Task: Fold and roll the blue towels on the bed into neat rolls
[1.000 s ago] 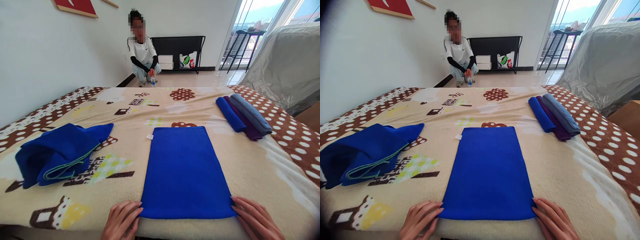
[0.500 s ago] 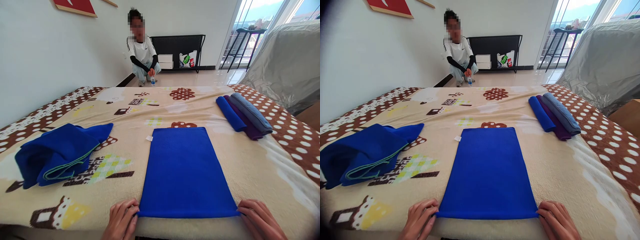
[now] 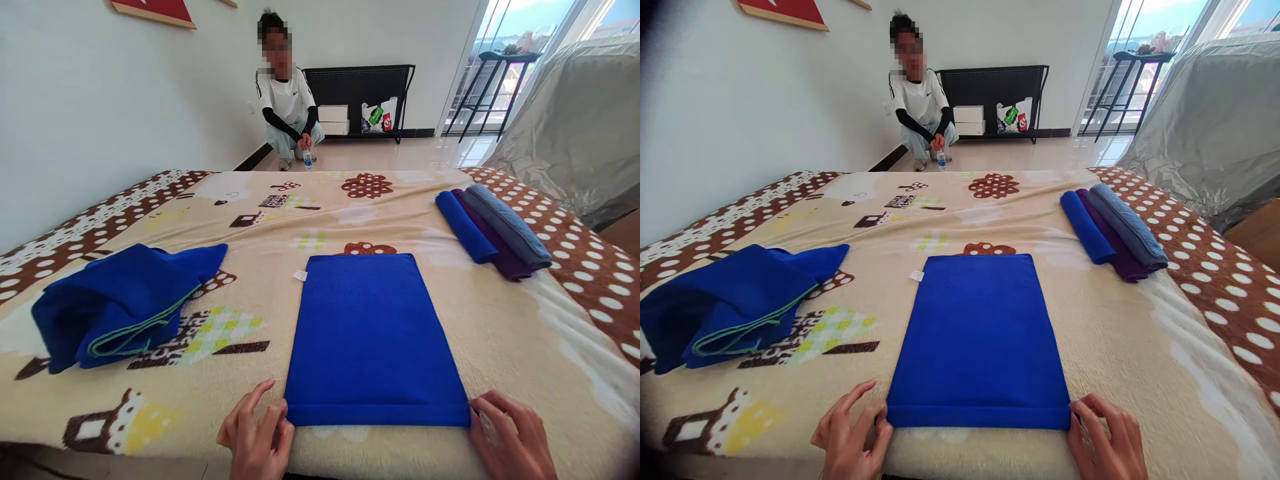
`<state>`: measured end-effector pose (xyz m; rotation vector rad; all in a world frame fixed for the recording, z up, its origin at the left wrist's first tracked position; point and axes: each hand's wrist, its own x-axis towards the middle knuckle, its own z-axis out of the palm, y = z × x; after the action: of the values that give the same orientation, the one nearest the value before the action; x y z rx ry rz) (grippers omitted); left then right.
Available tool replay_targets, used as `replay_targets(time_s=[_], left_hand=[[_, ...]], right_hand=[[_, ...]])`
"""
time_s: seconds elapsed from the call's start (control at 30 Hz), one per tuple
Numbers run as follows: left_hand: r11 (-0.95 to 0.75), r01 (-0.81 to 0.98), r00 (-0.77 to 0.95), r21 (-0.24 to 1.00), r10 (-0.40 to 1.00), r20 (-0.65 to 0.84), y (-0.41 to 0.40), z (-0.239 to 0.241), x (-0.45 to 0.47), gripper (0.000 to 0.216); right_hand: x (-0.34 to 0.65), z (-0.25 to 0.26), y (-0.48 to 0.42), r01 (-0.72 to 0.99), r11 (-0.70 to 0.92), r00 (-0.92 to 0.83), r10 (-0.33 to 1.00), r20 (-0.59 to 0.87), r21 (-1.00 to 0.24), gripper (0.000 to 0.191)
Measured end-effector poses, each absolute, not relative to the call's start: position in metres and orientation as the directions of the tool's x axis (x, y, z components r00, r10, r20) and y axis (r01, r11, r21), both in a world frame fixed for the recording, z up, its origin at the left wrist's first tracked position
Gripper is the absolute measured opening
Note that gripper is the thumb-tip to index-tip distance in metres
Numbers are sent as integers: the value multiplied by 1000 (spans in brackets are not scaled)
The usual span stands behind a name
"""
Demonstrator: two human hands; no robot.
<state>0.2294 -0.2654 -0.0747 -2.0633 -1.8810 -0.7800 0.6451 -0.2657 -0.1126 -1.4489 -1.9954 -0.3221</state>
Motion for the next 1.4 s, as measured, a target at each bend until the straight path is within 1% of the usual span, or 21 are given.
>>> replay_targets(time_s=[0.1,0.2,0.27,0.37,0.5,0.6,0.67,0.73,0.8,0.9,0.97,1.0,1.07,1.17,1.2,1.27,1.33,1.4], left_hand=[[-247,948,99,200,828,552,-266,-74,225,25],[-280,929,110,241,832,543,-266,-70,224,24],[-282,927,110,247,835,540,-266,-66,228,18],[-252,947,100,202,823,559,-264,-62,236,6],[-223,963,104,149,822,559,-262,-65,243,8],[-247,965,146,85,778,611,-266,-72,250,12],[-274,960,175,54,740,649,-271,-78,261,18],[-334,940,210,68,725,656,-275,-84,277,23],[-434,896,283,97,725,628,-277,-87,296,28],[-569,811,407,140,719,564,-275,-88,319,35],[-597,780,421,186,722,550,-271,-87,326,36],[-598,773,409,212,726,553,-268,-86,328,35],[-595,765,381,247,727,571,-265,-84,328,33],[-614,740,358,274,705,613,-261,-82,328,27],[-620,731,349,286,699,623,-260,-80,327,25],[-622,722,347,303,705,619,-258,-77,322,25],[-632,725,398,273,708,583,-255,-71,311,29],[-678,711,488,189,668,562,-253,-65,291,33]], right_hand=[[650,-113,-271,887,439,-272,746,608,-143,29],[647,-103,-273,879,433,-255,781,571,-201,32],[640,-95,-272,880,418,-225,786,575,-226,28],[627,-88,-269,908,364,-169,772,613,-208,22],[614,-96,-267,954,252,-97,768,633,-160,28],[606,-106,-270,973,211,-95,735,672,-93,28],[599,-111,-271,968,250,-157,696,701,-31,30],[588,-113,-272,941,338,-245,680,691,1,37],[575,-113,-271,910,412,-289,694,659,-34,44],[560,-113,-272,898,414,-231,734,639,-151,49],[554,-114,-274,898,393,-188,751,633,-199,51],[551,-115,-275,895,397,-188,749,635,-203,53],[544,-117,-276,870,462,-250,713,655,-170,56],[528,-112,-269,772,634,-427,569,703,-44,54],[522,-108,-265,734,679,-483,528,698,-7,51],[517,-98,-257,678,734,-570,498,653,32,46],[523,-89,-252,651,758,-628,501,596,47,41],[541,-85,-252,654,755,-642,518,566,50,38]])
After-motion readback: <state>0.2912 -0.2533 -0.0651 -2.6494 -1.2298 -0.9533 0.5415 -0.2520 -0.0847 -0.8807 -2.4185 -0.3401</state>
